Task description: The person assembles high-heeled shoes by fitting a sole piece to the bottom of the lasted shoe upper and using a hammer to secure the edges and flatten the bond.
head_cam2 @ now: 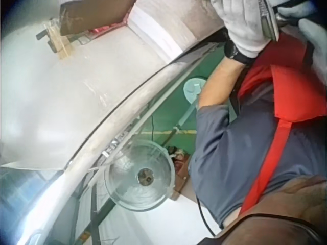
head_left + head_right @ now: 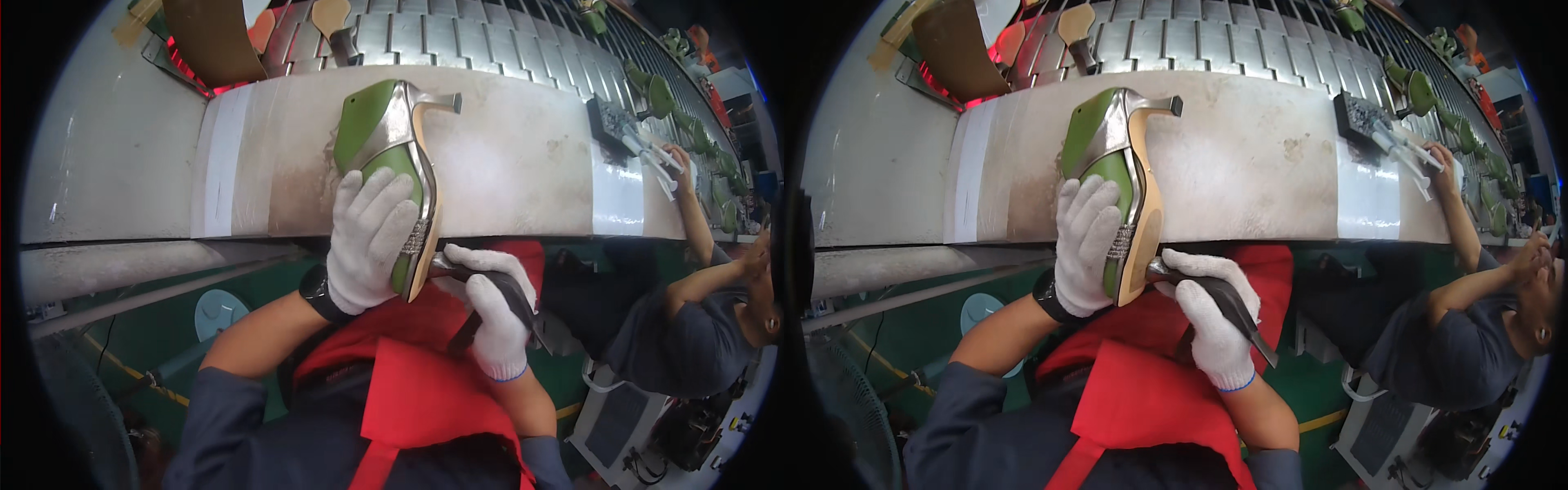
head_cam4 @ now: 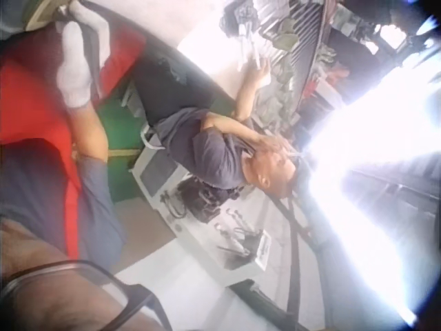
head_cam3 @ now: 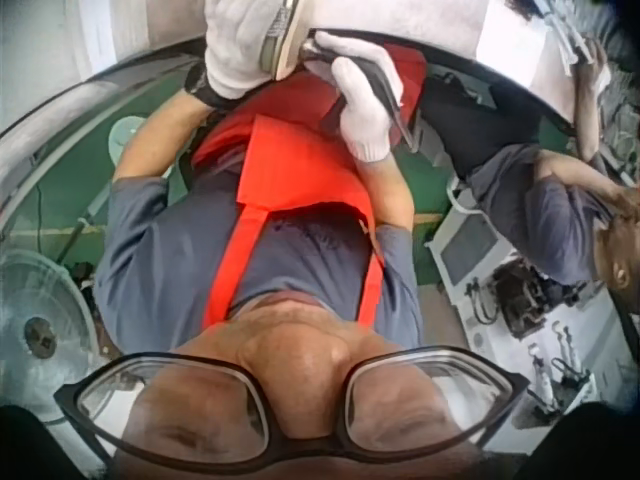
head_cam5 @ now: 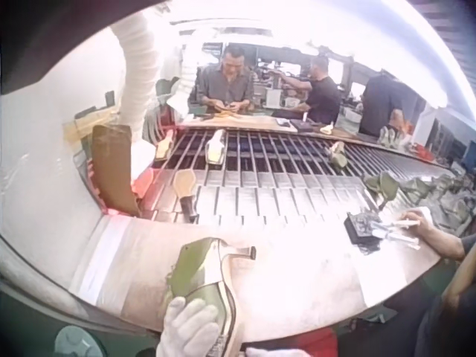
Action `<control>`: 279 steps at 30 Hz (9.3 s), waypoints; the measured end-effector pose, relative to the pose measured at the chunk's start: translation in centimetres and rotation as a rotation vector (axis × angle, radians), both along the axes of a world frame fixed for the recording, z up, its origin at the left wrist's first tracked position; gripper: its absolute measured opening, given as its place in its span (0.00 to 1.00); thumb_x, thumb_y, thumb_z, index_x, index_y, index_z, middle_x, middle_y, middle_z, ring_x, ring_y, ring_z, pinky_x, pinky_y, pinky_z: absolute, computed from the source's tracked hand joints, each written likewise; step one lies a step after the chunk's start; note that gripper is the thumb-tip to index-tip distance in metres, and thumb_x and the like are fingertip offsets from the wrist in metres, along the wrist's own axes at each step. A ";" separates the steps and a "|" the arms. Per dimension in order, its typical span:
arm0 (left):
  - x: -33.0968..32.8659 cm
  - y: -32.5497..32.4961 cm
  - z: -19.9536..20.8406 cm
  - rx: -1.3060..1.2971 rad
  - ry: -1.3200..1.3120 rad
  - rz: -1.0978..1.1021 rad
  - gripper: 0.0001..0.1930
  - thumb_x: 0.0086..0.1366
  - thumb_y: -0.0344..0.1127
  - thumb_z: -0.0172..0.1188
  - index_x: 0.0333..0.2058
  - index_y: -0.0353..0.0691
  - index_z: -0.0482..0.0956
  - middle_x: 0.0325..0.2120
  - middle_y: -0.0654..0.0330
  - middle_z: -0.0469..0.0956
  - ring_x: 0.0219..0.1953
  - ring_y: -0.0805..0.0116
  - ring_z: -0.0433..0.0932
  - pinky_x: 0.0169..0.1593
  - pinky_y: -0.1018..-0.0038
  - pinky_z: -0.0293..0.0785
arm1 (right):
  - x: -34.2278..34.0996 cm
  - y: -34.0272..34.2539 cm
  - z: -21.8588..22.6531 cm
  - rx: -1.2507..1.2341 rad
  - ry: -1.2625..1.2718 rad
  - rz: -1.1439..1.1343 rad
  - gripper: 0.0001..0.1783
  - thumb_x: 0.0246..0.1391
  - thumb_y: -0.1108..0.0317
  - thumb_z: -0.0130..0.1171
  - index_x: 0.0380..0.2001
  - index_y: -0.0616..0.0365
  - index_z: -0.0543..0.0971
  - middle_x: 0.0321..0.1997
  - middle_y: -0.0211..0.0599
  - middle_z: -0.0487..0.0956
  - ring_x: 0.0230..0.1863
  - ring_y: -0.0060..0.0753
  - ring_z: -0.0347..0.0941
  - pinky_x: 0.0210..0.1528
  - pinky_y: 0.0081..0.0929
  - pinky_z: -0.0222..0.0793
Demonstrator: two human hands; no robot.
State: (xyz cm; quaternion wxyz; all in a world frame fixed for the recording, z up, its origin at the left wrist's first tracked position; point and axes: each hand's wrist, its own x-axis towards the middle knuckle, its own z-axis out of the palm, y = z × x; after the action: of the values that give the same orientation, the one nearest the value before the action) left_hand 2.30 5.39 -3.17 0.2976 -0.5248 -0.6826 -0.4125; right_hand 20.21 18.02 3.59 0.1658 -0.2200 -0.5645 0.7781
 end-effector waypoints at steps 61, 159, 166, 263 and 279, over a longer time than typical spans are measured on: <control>1.0 1.3 -1.7 0.095 -0.119 0.021 0.16 0.61 0.29 0.71 0.46 0.48 0.79 0.51 0.60 0.82 0.53 0.56 0.82 0.73 0.34 0.64 | -7.9 9.7 4.4 0.320 -0.183 0.283 0.14 0.62 0.72 0.72 0.47 0.73 0.89 0.50 0.54 0.91 0.54 0.45 0.89 0.60 0.43 0.84; 0.4 2.1 -0.9 0.059 -0.116 0.013 0.12 0.60 0.35 0.63 0.42 0.39 0.87 0.49 0.51 0.88 0.58 0.48 0.85 0.77 0.35 0.54 | -2.4 3.9 4.5 0.553 0.195 0.417 0.19 0.55 0.83 0.72 0.51 0.69 0.84 0.50 0.56 0.90 0.49 0.45 0.91 0.54 0.36 0.86; 0.7 2.4 -1.1 0.040 -0.105 -0.057 0.25 0.66 0.31 0.66 0.62 0.40 0.74 0.61 0.48 0.81 0.65 0.47 0.80 0.79 0.33 0.54 | 0.2 4.4 5.2 0.628 -0.109 0.404 0.18 0.53 0.82 0.75 0.48 0.69 0.85 0.48 0.55 0.89 0.51 0.45 0.90 0.59 0.36 0.83; 3.0 -2.4 -0.2 -0.071 -0.138 -0.156 0.22 0.63 0.29 0.69 0.54 0.45 0.75 0.57 0.56 0.77 0.63 0.50 0.77 0.81 0.33 0.54 | -1.1 3.4 6.8 0.061 -0.143 0.405 0.66 0.31 0.48 0.94 0.72 0.69 0.73 0.54 0.46 0.83 0.50 0.33 0.84 0.54 0.33 0.84; -5.1 0.2 7.0 -0.051 -0.260 -0.204 0.51 0.53 0.62 0.82 0.67 0.33 0.74 0.57 0.50 0.80 0.62 0.46 0.80 0.76 0.50 0.64 | -3.0 16.3 4.0 0.192 0.256 -0.238 0.49 0.73 0.35 0.60 0.75 0.70 0.65 0.55 0.53 0.82 0.46 0.42 0.82 0.44 0.39 0.82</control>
State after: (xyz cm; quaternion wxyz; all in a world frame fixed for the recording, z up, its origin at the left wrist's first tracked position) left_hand -2.80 5.57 3.82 0.1498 -0.5410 -0.6688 -0.4874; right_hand 17.23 34.32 7.55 0.3472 -0.1676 -0.5805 0.7172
